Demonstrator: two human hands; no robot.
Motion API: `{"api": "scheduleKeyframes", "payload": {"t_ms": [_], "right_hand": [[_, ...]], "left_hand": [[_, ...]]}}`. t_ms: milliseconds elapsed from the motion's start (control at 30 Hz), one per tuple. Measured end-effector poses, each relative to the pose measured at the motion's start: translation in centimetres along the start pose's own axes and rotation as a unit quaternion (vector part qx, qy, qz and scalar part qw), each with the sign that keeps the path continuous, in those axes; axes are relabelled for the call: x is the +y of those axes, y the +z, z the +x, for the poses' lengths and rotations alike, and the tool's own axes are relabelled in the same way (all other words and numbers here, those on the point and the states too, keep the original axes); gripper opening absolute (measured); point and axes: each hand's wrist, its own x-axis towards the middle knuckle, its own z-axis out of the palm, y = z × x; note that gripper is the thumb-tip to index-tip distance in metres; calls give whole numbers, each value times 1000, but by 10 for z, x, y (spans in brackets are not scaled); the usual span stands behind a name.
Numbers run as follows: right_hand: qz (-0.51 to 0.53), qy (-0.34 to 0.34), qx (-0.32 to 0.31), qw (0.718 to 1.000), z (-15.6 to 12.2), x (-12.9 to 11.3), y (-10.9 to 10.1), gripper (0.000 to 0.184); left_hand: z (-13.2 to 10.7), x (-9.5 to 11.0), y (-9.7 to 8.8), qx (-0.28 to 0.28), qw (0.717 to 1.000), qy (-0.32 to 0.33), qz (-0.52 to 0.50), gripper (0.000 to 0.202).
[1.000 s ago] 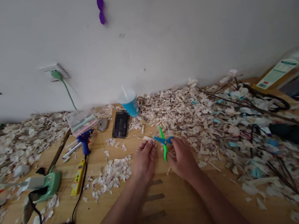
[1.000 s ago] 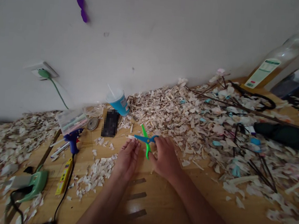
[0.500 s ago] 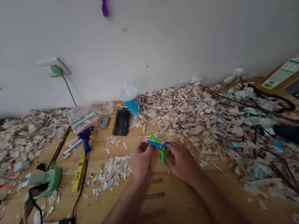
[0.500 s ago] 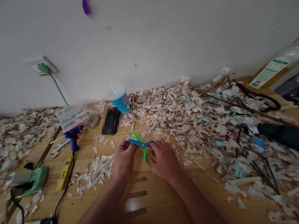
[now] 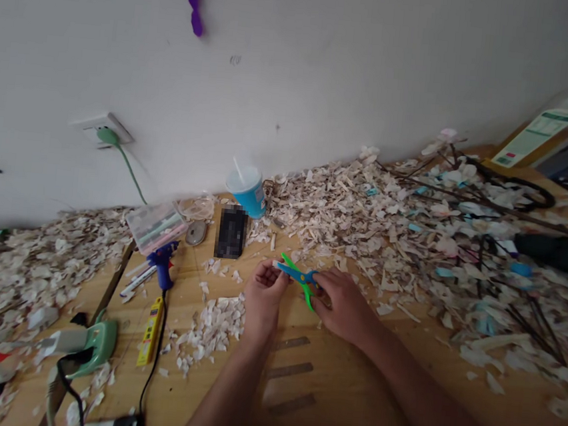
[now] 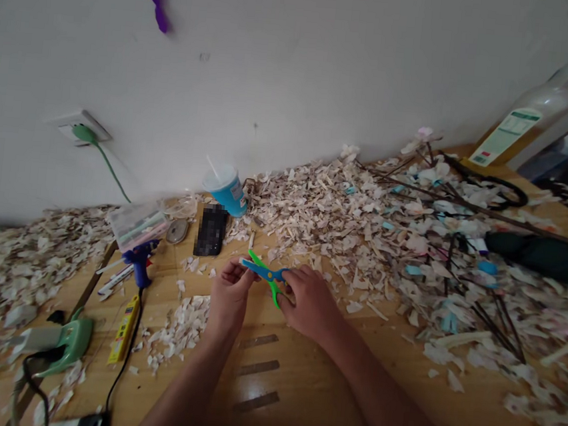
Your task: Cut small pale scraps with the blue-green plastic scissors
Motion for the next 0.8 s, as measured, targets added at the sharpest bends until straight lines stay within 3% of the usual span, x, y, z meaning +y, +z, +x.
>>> {"api": "scheduleKeyframes", "payload": {"t_ms": [200, 800], "right_hand": [[2, 13, 1, 1000, 0, 2, 1, 6], [19, -1, 8, 1000, 0, 3, 4, 11]], "left_hand": [[3, -1, 2, -7, 999, -26, -22, 22], [4, 2, -7, -61, 995, -19, 73, 22]]}}
